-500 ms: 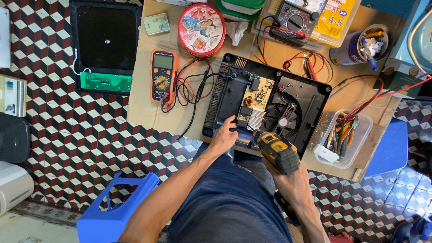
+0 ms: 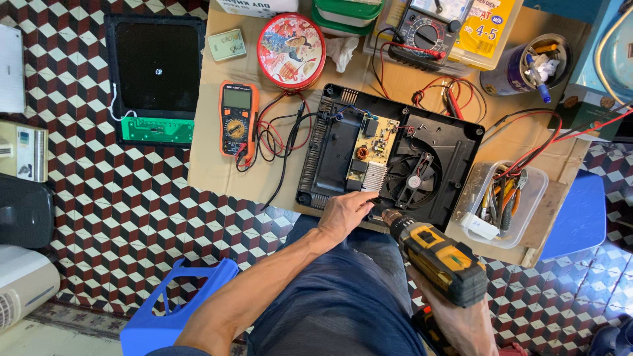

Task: The person disassembles a black plastic housing, removes a green circuit board, and uses a multimeter to test electrical continuity on the board. They then reposition the board and continue testing with the multimeter probes.

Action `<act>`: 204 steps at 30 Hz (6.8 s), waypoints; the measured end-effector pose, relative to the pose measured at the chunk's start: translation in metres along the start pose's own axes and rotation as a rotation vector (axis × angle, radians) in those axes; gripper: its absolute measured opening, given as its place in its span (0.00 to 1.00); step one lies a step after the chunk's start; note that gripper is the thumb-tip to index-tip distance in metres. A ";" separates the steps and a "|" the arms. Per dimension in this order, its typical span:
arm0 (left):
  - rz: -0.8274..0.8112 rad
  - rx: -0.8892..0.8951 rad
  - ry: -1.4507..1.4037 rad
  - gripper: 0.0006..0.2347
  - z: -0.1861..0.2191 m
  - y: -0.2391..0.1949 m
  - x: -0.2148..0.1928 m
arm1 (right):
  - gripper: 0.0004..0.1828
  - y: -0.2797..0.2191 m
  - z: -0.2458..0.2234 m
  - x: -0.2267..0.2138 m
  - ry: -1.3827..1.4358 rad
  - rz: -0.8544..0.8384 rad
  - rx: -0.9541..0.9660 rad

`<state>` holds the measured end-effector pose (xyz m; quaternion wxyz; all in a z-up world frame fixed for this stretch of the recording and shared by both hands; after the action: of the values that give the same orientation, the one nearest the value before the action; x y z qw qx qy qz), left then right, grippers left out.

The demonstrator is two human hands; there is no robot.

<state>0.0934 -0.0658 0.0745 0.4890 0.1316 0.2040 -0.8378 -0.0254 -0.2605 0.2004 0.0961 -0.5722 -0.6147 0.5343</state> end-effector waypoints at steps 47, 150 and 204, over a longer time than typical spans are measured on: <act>-0.663 0.441 0.803 0.18 0.229 0.132 0.400 | 0.19 0.252 0.290 -0.305 1.209 0.052 -0.027; -0.047 -0.585 -0.076 0.51 0.143 0.060 0.161 | 0.32 0.099 0.224 -0.163 0.072 0.502 0.063; 0.288 -0.633 0.029 0.29 -0.171 -0.087 -0.153 | 0.12 0.190 0.114 0.232 1.498 0.029 0.382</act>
<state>0.0953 0.1700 0.0068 0.6159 0.0126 0.4398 -0.6535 -0.0702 -0.1782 -0.1063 0.5764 -0.7625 -0.2753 0.1028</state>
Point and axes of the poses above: each hand's wrist, its own y-axis towards the middle knuckle, its own x-axis out of the palm, z = x × y, the point moved 9 cm from there along y, towards the middle knuckle, and after that the axes turned 2 degrees about -z, right-handed, at the moved point
